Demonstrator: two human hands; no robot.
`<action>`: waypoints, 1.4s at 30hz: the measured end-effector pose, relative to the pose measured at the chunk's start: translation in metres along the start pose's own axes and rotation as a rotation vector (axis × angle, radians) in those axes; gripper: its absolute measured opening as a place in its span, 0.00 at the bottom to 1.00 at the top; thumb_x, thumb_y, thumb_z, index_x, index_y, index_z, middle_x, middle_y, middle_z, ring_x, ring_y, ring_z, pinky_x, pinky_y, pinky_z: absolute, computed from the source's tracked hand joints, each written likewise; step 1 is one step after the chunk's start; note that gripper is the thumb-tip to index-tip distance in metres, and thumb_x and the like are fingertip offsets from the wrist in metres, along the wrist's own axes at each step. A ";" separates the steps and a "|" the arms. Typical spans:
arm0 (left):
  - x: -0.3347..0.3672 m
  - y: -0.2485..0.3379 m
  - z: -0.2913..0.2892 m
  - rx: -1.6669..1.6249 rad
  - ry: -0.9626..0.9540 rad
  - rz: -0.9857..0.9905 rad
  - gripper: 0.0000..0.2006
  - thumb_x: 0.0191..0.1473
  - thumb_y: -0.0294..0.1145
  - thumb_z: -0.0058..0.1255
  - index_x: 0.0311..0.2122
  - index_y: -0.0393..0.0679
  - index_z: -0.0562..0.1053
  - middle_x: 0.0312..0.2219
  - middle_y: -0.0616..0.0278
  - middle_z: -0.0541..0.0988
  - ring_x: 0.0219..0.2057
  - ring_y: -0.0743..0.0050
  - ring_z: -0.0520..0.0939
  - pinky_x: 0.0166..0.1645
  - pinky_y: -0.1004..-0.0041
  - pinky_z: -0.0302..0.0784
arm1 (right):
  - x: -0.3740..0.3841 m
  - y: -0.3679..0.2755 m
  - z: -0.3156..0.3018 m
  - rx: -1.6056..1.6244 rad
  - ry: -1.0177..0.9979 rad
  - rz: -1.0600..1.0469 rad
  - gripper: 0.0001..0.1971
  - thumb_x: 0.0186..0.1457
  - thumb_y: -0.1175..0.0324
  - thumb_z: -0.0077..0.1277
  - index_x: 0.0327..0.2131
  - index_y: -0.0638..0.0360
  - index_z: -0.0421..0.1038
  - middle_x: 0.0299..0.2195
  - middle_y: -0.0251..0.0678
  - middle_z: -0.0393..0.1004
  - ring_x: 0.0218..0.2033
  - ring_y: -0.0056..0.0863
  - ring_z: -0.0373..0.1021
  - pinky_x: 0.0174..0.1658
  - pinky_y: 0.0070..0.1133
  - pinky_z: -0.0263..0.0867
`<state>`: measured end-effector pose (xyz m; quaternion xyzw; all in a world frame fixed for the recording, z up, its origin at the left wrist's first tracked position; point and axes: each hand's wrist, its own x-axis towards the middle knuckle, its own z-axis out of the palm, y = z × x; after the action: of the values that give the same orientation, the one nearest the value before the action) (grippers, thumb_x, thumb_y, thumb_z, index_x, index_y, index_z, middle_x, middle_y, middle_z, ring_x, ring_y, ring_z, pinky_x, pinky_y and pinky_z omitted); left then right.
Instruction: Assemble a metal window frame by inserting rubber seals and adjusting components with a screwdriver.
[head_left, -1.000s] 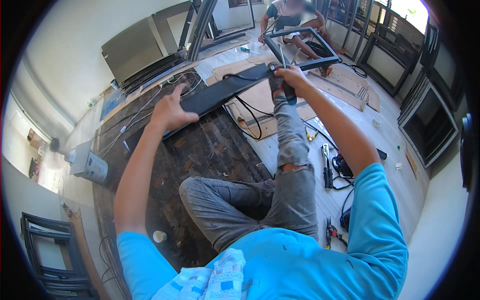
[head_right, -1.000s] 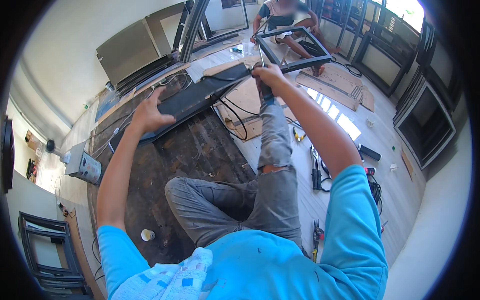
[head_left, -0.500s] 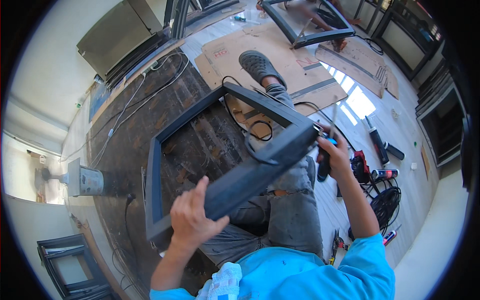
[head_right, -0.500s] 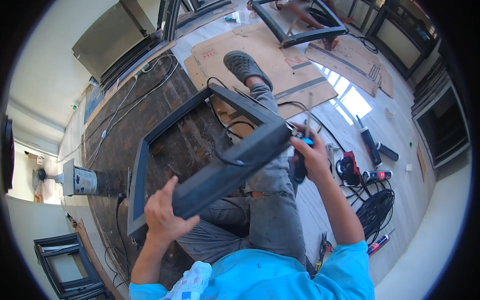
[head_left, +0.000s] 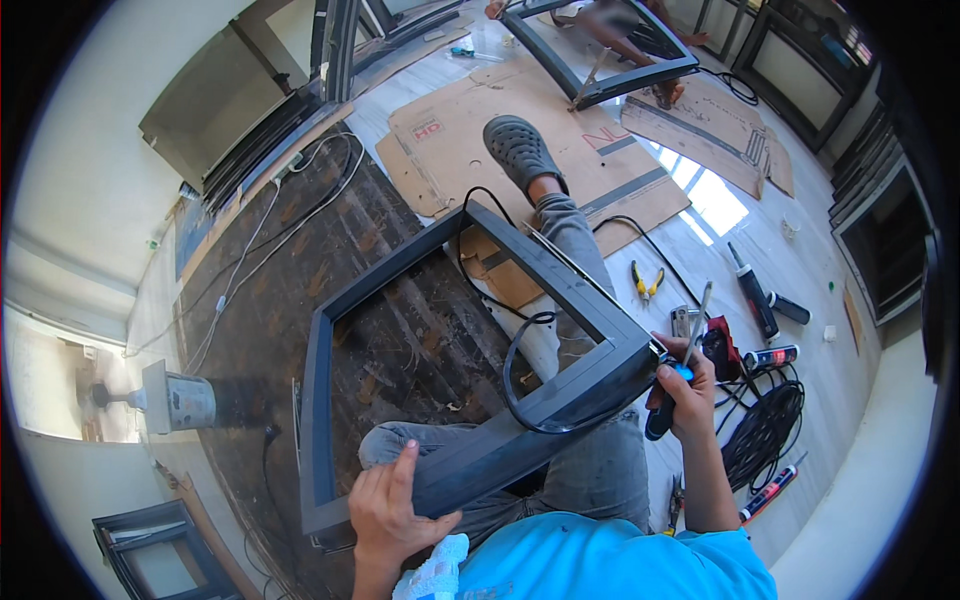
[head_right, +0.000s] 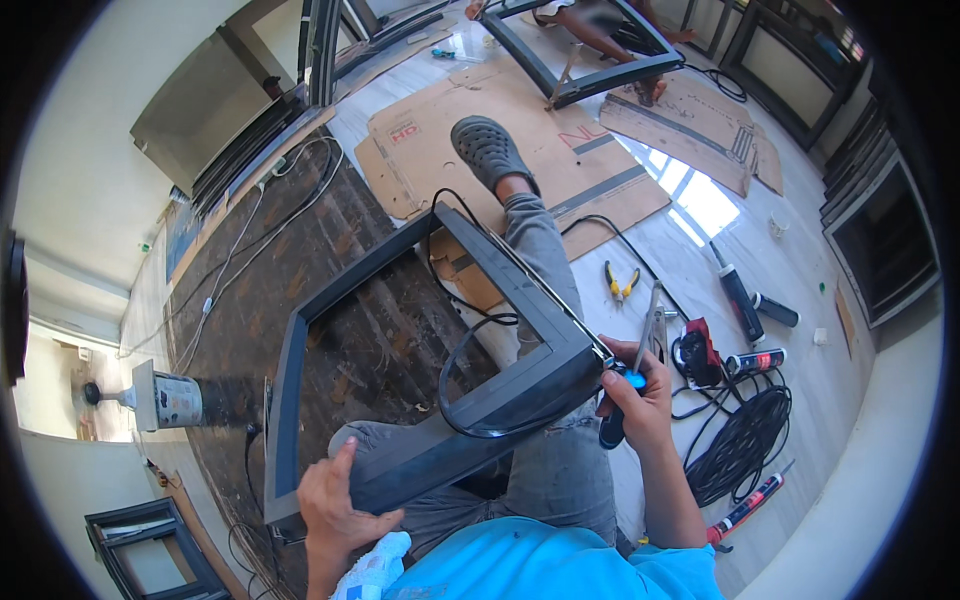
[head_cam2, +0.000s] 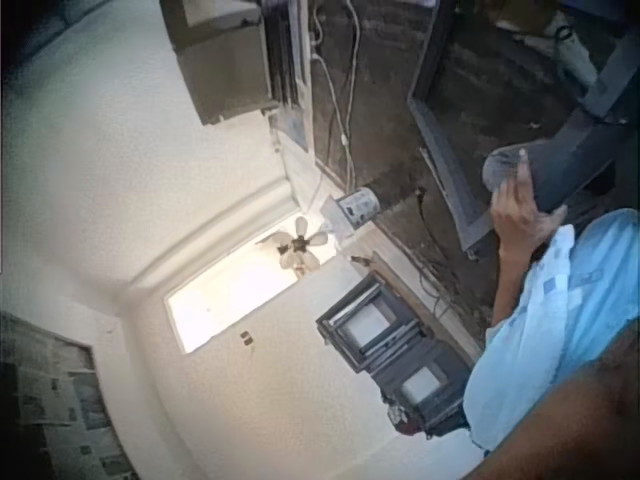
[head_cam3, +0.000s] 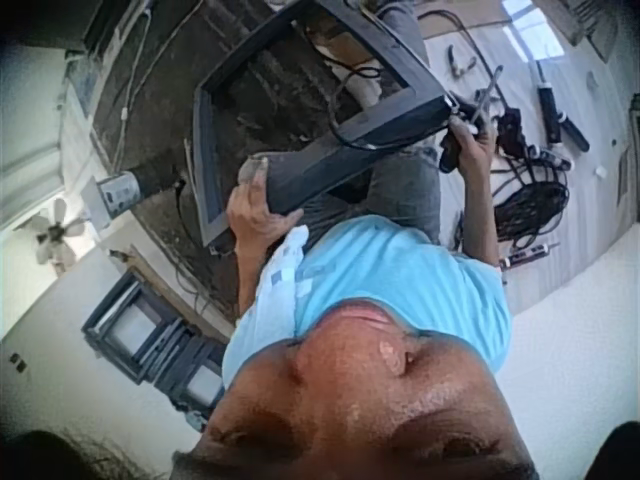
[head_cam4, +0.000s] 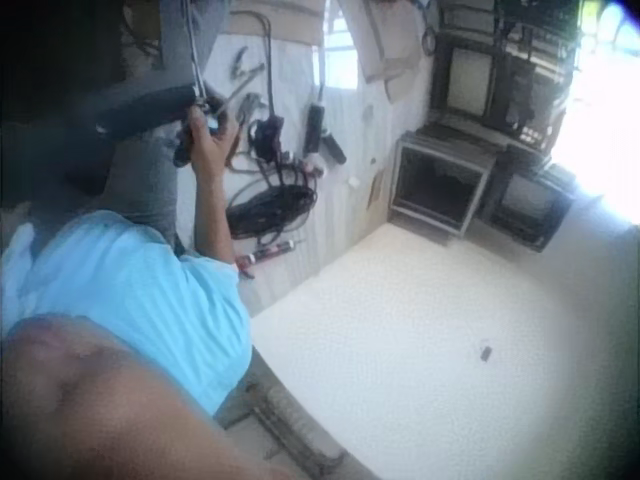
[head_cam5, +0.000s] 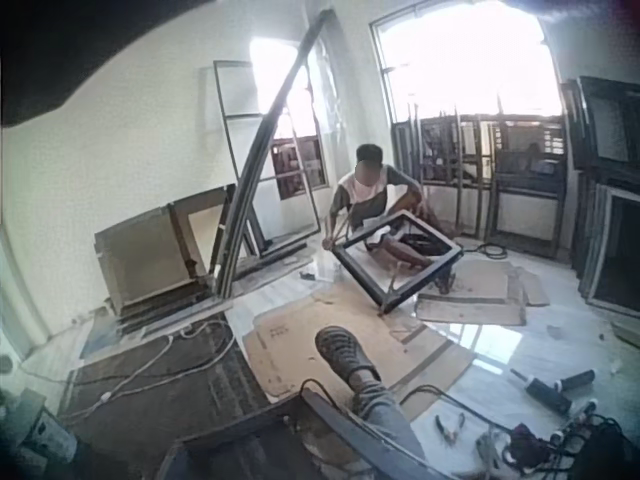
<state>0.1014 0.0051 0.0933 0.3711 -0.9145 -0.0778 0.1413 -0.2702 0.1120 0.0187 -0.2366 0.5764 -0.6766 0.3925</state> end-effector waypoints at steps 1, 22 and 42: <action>-0.004 0.002 0.007 -0.004 0.002 0.011 0.55 0.20 0.45 0.75 0.61 0.38 0.68 0.32 0.55 0.80 0.29 0.56 0.80 0.37 0.61 0.75 | -0.002 0.005 -0.003 -0.031 0.021 -0.003 0.23 0.57 0.65 0.61 0.52 0.69 0.73 0.29 0.30 0.74 0.17 0.14 0.69 0.22 0.13 0.66; -0.025 -0.004 0.090 0.021 -0.016 -0.020 0.52 0.23 0.44 0.76 0.60 0.41 0.69 0.35 0.54 0.80 0.36 0.51 0.81 0.43 0.58 0.75 | -0.006 0.056 -0.012 -0.120 0.009 0.094 0.22 0.59 0.70 0.57 0.56 0.64 0.72 0.30 0.29 0.72 0.18 0.13 0.67 0.21 0.15 0.65; 0.050 -0.006 0.102 -0.118 -0.160 -0.056 0.54 0.30 0.35 0.76 0.67 0.43 0.61 0.47 0.47 0.76 0.49 0.43 0.76 0.54 0.54 0.71 | 0.056 0.055 -0.003 -0.093 0.031 0.207 0.22 0.59 0.67 0.58 0.57 0.61 0.72 0.28 0.27 0.70 0.20 0.13 0.68 0.23 0.16 0.66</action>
<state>0.0393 -0.0304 0.0048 0.3803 -0.9059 -0.1647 0.0874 -0.2906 0.0669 -0.0425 -0.1832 0.6346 -0.6085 0.4399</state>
